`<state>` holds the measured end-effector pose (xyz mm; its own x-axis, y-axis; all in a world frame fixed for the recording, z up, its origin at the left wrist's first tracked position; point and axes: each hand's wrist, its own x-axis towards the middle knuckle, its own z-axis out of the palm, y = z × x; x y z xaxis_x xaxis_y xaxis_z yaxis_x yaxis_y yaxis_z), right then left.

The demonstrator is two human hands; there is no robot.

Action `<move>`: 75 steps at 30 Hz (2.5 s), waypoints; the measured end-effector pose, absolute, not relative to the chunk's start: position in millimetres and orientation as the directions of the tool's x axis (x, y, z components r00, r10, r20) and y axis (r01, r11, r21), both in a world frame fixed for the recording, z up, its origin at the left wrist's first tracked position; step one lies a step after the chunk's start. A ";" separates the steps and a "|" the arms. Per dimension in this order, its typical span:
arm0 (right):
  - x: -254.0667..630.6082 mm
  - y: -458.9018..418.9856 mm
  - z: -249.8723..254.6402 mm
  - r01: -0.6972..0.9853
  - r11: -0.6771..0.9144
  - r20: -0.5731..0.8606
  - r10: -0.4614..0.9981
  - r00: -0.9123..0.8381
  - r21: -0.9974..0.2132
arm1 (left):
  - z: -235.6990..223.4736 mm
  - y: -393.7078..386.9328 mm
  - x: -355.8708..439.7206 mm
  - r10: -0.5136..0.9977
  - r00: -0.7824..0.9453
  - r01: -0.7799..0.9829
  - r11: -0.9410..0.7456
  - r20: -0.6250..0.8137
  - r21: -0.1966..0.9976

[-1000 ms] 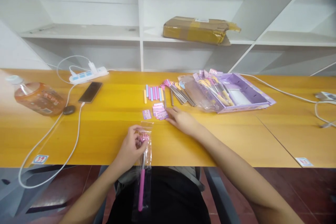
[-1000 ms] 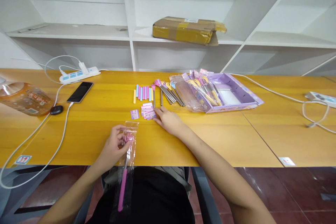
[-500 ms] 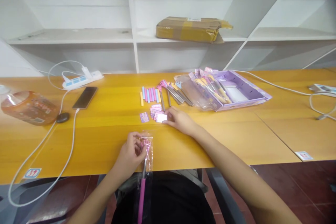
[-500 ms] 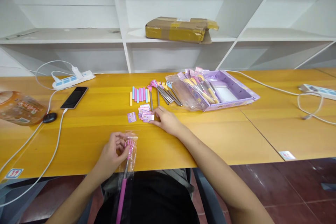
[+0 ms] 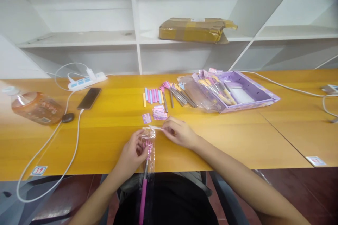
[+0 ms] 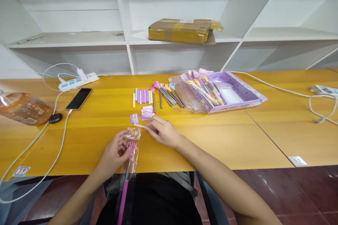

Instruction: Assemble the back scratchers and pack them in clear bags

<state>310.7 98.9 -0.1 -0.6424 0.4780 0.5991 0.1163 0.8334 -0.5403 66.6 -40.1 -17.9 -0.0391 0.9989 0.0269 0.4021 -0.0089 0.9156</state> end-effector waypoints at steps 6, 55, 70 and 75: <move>316.4 121.2 -3.0 0.262 0.681 0.508 0.703 -0.498 -0.684 | -14.9 -39.7 67.2 0.999 -0.042 0.400 -0.016 0.035 0.917; 289.6 132.6 -15.6 -0.191 0.158 0.221 0.897 -0.383 -0.969 | 3.5 -9.8 113.3 0.990 -0.078 0.189 -0.105 0.121 0.976; 288.1 136.8 -14.1 -0.197 0.040 0.128 0.880 -0.457 -0.980 | -4.2 -10.1 95.7 0.992 0.062 0.251 -0.122 0.110 0.960; 290.2 131.6 -14.0 -0.188 0.064 0.145 0.880 -0.453 -0.980 | -1.7 -10.6 101.3 0.995 0.046 0.296 -0.101 0.091 0.950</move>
<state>290.2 131.6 -14.0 -0.4526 0.8799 0.1445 -0.1882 0.0642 -0.9800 101.3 -10.6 -1.7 0.0458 0.9948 0.0914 0.2956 -0.1009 0.9500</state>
